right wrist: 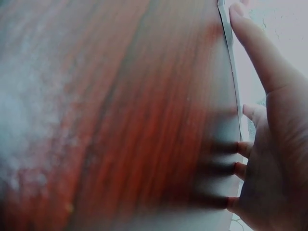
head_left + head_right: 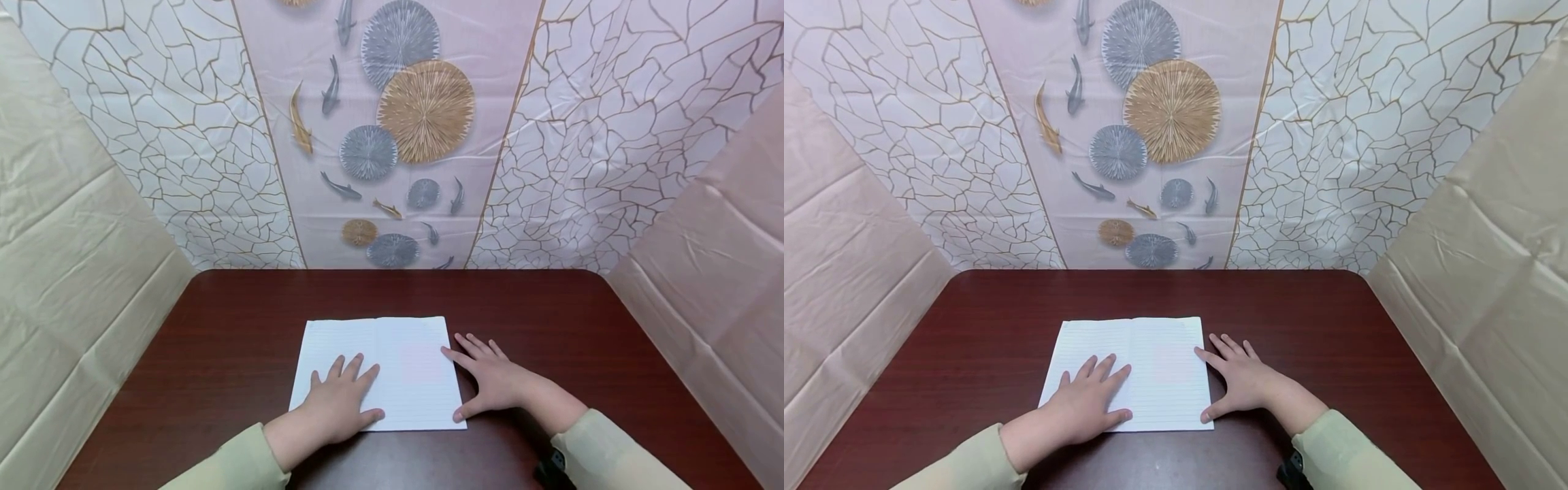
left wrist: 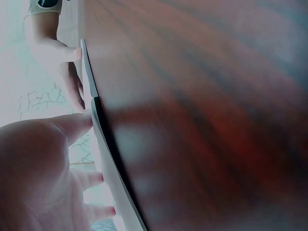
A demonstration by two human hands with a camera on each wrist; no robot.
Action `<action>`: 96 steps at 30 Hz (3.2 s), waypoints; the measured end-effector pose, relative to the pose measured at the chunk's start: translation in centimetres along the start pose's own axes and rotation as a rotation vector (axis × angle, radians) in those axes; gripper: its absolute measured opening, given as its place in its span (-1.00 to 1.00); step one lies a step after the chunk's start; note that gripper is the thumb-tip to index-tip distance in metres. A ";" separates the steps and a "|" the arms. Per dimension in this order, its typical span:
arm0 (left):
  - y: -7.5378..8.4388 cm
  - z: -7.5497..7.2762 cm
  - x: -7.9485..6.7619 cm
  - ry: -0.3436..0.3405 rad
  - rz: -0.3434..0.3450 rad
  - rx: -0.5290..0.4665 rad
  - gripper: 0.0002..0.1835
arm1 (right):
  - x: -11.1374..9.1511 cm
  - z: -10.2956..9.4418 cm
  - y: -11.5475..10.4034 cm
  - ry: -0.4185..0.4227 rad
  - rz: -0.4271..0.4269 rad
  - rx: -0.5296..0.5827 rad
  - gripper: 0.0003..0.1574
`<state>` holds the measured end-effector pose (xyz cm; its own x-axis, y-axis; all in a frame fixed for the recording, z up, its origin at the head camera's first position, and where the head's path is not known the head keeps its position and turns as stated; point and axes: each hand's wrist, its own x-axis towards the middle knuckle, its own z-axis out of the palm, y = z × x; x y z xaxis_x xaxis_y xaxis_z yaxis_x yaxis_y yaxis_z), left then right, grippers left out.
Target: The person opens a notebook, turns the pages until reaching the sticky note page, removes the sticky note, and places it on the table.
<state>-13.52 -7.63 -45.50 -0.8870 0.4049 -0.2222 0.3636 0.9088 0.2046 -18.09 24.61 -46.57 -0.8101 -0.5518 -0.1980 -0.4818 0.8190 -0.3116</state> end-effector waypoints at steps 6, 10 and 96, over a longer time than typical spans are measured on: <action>0.1 -0.2 0.0 -0.003 0.004 0.000 -0.17 | 0.0 0.1 0.1 0.011 -0.005 -0.001 0.49; 0.1 -0.4 -0.2 0.004 0.008 -0.004 -0.18 | 0.0 0.2 0.1 0.018 -0.005 -0.008 0.49; 5.3 0.5 0.6 0.397 0.434 0.388 -0.85 | 0.5 0.3 -0.7 0.059 0.062 -0.050 0.47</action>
<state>-12.02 -2.49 -45.03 -0.6490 0.7387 0.1820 0.7179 0.6738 -0.1747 -18.10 23.69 -46.70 -0.8565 -0.4907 -0.1603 -0.4448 0.8591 -0.2531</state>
